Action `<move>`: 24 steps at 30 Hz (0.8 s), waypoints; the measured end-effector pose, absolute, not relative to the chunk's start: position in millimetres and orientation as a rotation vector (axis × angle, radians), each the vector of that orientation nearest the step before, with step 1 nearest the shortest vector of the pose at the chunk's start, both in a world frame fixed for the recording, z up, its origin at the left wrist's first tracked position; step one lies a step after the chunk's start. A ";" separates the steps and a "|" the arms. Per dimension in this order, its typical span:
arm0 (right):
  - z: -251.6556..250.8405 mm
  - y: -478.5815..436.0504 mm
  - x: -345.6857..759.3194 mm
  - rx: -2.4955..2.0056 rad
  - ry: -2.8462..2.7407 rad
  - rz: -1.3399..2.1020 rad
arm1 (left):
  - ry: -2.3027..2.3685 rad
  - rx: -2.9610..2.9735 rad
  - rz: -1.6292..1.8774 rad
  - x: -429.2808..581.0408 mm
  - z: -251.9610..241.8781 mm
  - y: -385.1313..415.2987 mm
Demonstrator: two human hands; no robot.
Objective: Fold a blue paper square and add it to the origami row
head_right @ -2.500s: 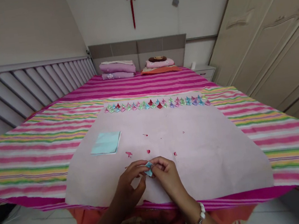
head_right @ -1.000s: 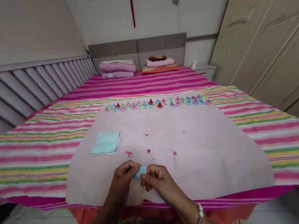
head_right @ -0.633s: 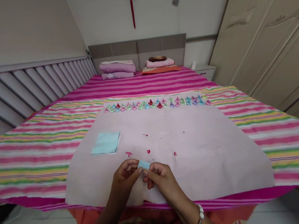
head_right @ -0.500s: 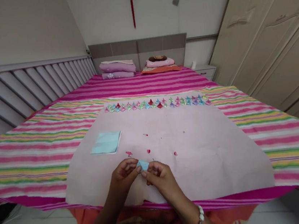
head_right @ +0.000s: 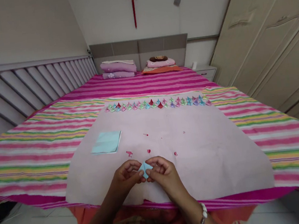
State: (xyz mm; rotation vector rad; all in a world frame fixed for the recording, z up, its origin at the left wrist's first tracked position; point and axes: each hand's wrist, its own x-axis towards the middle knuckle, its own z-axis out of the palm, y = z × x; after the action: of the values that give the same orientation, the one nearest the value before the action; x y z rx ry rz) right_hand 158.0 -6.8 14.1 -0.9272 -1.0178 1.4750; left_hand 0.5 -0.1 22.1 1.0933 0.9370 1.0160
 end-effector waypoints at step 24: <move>12.7 -7.4 155.0 -0.821 -0.991 1.500 | 0.906 0.983 1.081 4.2 17.5 -3.0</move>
State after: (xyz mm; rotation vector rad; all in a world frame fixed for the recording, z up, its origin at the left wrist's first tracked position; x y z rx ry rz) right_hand 155.0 -7.4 12.7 -0.8208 -0.9909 1.4995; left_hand 4.2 -3.0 17.5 0.9827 0.9062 1.0805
